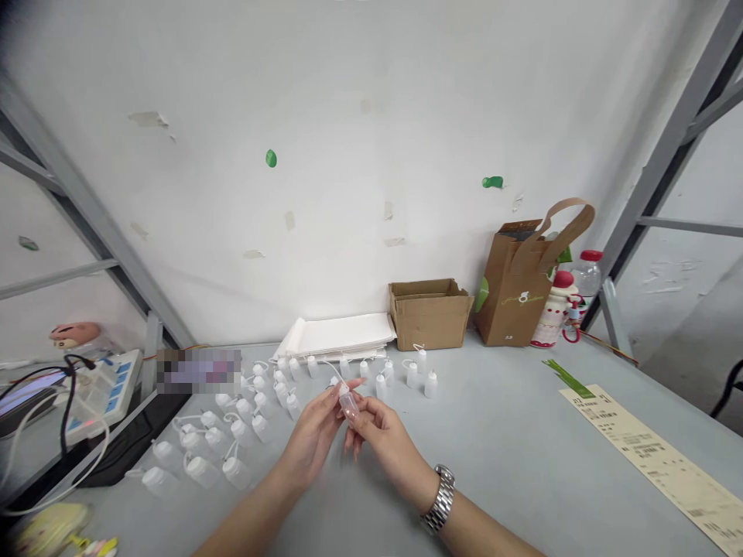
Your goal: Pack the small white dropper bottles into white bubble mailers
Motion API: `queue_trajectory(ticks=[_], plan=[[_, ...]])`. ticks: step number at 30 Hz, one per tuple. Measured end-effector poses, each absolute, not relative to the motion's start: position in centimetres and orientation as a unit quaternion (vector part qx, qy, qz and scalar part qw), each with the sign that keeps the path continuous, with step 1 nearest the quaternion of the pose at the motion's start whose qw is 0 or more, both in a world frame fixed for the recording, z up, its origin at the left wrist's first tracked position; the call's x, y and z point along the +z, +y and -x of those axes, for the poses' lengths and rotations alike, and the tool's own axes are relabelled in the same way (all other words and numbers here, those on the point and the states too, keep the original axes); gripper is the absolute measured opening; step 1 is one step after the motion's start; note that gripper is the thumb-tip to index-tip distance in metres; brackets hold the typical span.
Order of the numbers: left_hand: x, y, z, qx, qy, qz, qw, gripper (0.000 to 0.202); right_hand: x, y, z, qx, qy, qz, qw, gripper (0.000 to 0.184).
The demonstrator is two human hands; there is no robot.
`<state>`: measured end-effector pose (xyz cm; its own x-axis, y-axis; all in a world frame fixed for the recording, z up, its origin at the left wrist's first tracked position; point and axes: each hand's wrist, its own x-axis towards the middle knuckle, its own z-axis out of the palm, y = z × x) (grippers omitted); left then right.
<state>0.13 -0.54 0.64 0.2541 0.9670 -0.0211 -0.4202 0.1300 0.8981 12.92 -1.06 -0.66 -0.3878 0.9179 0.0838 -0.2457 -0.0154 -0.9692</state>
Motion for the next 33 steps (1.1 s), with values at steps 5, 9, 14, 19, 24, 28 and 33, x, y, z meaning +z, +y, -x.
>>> queue_trajectory(ticks=[5, 9, 14, 19, 24, 28, 33], plan=[[0.47, -0.52, -0.13, 0.498, 0.326, -0.432, 0.678, 0.04, -0.79, -1.03, -12.88, 0.643, -0.53, 0.303, 0.463, 0.033], [0.64, -0.58, -0.22, 0.504, 0.34, -0.415, 0.676, 0.038, -0.79, -1.02, -12.88, 0.641, -0.537, 0.306, 0.456, 0.034], [0.93, -0.67, -0.24, 0.515, 0.341, -0.396, 0.68, 0.039, -1.01, -0.96, -12.96, 0.646, -0.537, 0.297, 0.455, 0.035], [0.94, -0.6, -0.17, 0.512, 0.334, -0.395, 0.686, 0.041, -0.98, -0.9, -12.96, 0.651, -0.536, 0.293, 0.451, 0.033], [0.84, -0.53, -0.23, 0.508, 0.339, -0.397, 0.685, 0.042, -0.67, -0.96, -12.9, 0.658, -0.529, 0.292, 0.45, 0.035], [0.91, -0.52, -0.23, 0.507, 0.342, -0.402, 0.682, 0.038, -0.56, -0.96, -12.9, 0.659, -0.523, 0.291, 0.455, 0.034], [1.01, -0.59, -0.23, 0.507, 0.339, -0.397, 0.686, 0.041, -0.6, -0.92, -12.98, 0.656, -0.526, 0.293, 0.455, 0.034]])
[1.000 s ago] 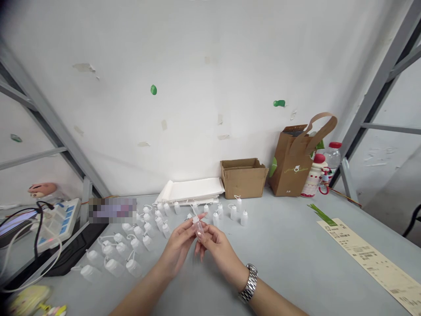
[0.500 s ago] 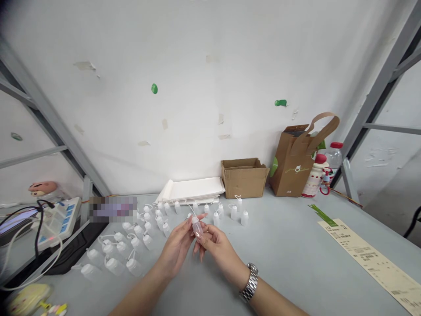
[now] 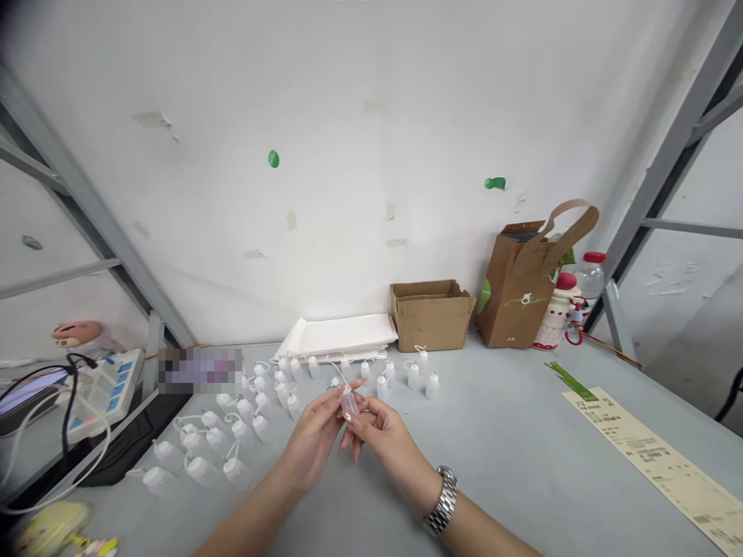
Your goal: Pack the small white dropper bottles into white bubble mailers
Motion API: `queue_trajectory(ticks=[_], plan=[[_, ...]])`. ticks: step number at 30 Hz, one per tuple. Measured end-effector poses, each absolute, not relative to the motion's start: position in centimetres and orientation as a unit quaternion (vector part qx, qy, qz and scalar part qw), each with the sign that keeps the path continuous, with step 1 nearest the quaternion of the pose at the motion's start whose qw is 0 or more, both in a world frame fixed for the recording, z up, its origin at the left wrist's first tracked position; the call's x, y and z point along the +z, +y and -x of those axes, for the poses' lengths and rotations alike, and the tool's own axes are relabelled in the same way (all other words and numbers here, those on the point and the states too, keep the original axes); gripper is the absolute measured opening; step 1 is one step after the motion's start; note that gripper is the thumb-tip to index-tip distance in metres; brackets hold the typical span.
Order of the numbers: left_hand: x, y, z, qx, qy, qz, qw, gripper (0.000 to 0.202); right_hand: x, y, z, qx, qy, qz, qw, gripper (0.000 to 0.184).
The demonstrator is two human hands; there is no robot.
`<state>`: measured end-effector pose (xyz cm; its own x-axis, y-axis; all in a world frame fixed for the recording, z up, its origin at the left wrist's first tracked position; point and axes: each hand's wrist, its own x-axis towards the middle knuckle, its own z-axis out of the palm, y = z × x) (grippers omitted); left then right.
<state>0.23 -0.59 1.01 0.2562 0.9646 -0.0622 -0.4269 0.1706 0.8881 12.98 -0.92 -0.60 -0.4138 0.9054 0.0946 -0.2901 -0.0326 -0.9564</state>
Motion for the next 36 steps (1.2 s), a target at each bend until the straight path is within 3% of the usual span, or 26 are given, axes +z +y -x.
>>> queue_trajectory(ticks=[6, 17, 36], plan=[[0.7, -0.3, 0.0, 0.527, 0.319, -0.379, 0.69, 0.045, -0.5, -0.9, -13.2, 0.651, -0.526, 0.307, 0.452, 0.032], [0.6, 1.6, 1.8, 0.663, 0.339, -0.29, 0.601, 0.021, 0.1, -1.5, -13.0, 0.656, -0.533, 0.345, 0.408, 0.029], [0.1, 0.6, 0.4, 0.564, 0.299, -0.308, 0.705, 0.024, 0.2, -1.8, -13.4, 0.654, -0.519, 0.304, 0.458, 0.024]])
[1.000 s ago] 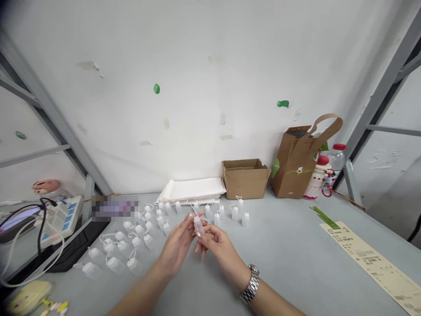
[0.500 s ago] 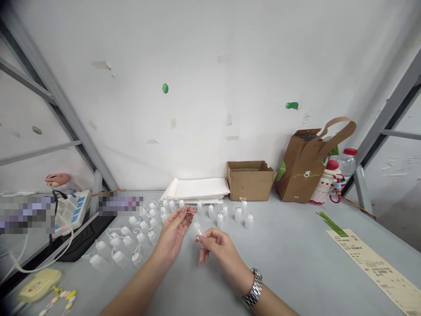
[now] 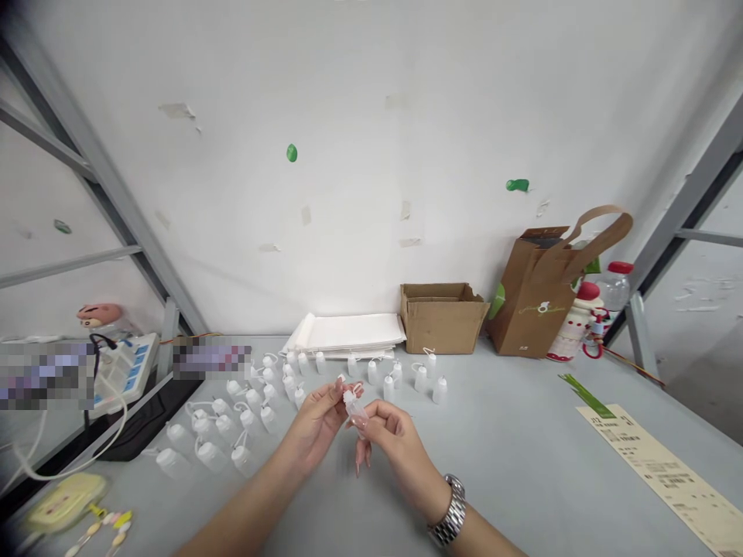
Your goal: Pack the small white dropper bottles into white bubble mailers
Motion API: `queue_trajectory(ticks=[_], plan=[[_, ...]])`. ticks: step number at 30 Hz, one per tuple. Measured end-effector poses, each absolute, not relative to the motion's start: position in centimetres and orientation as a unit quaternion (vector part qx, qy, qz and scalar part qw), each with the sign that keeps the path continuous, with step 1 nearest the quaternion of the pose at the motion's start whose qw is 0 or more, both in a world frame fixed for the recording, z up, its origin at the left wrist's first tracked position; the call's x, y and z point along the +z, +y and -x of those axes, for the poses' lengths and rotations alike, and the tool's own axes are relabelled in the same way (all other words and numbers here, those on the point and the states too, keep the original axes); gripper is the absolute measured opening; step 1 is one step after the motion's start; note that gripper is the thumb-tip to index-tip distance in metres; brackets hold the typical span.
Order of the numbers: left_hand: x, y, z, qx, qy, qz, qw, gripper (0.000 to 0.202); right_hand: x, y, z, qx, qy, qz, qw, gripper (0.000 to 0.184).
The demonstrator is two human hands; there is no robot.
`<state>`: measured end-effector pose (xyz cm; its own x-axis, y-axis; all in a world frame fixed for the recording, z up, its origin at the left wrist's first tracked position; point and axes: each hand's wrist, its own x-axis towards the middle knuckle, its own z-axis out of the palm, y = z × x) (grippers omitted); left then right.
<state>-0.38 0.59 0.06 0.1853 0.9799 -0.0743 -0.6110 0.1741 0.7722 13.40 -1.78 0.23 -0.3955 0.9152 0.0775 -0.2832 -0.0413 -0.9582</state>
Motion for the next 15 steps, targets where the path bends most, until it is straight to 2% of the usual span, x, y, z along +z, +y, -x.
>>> queue_trajectory(ticks=[15], plan=[[0.22, 0.71, 0.86, 0.587, 0.318, -0.322, 0.671, 0.02, -0.24, -1.24, -13.21, 0.649, -0.532, 0.303, 0.451, 0.027]])
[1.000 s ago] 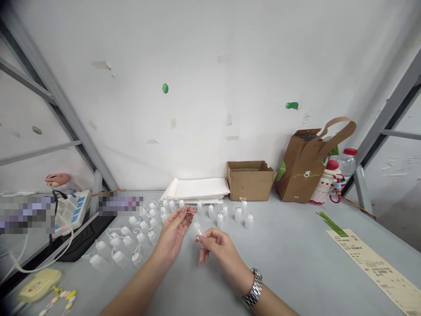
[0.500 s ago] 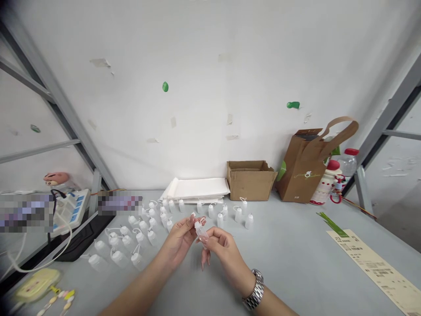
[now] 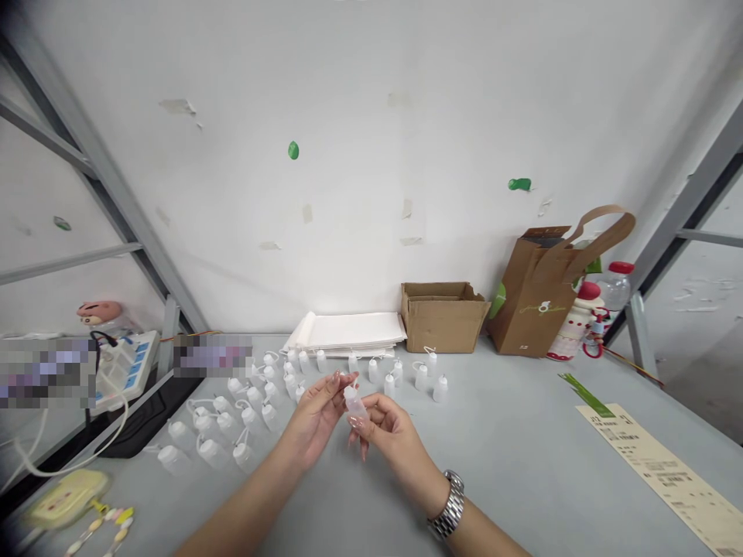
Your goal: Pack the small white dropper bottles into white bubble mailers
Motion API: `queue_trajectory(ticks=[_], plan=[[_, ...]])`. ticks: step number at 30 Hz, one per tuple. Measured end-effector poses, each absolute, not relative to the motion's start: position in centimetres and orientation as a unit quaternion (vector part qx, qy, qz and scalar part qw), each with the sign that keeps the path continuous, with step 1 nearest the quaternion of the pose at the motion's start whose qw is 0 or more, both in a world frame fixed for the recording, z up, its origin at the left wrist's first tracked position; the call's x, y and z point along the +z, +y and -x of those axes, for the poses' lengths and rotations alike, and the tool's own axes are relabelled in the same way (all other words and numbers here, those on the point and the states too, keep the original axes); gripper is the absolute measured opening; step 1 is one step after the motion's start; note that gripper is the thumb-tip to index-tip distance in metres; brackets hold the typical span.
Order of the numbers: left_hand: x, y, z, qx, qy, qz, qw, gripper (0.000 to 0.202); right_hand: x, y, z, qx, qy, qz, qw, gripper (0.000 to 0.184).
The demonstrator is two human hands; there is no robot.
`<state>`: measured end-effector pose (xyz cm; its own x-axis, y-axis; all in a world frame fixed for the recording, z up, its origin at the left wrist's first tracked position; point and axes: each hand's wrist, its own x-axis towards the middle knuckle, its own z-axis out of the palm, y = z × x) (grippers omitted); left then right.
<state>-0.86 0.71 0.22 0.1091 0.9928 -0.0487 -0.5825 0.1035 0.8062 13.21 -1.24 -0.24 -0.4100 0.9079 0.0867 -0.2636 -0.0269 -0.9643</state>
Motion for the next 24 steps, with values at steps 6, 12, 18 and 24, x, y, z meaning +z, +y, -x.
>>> queue_trajectory(ticks=[6, 12, 18, 24], plan=[[0.8, 1.1, 1.6, 0.608, 0.462, -0.424, 0.487, 0.029, -0.1, -0.5, -14.1, 0.604, -0.505, 0.359, 0.502, 0.029], [-0.3, 0.8, 1.2, 0.553, 0.528, -0.596, 0.244, 0.019, 0.2, 0.1, -14.8, 0.572, -0.462, 0.39, 0.555, 0.032], [-3.6, 0.5, 0.0, 0.345, 0.587, -0.729, 0.064, 0.03, -0.1, -0.4, -14.3, 0.591, -0.468, 0.383, 0.534, 0.031], [-4.7, 1.6, 0.6, 0.23, 0.634, -0.738, 0.03, 0.045, -0.1, -0.6, -14.1, 0.598, -0.481, 0.384, 0.513, 0.031]])
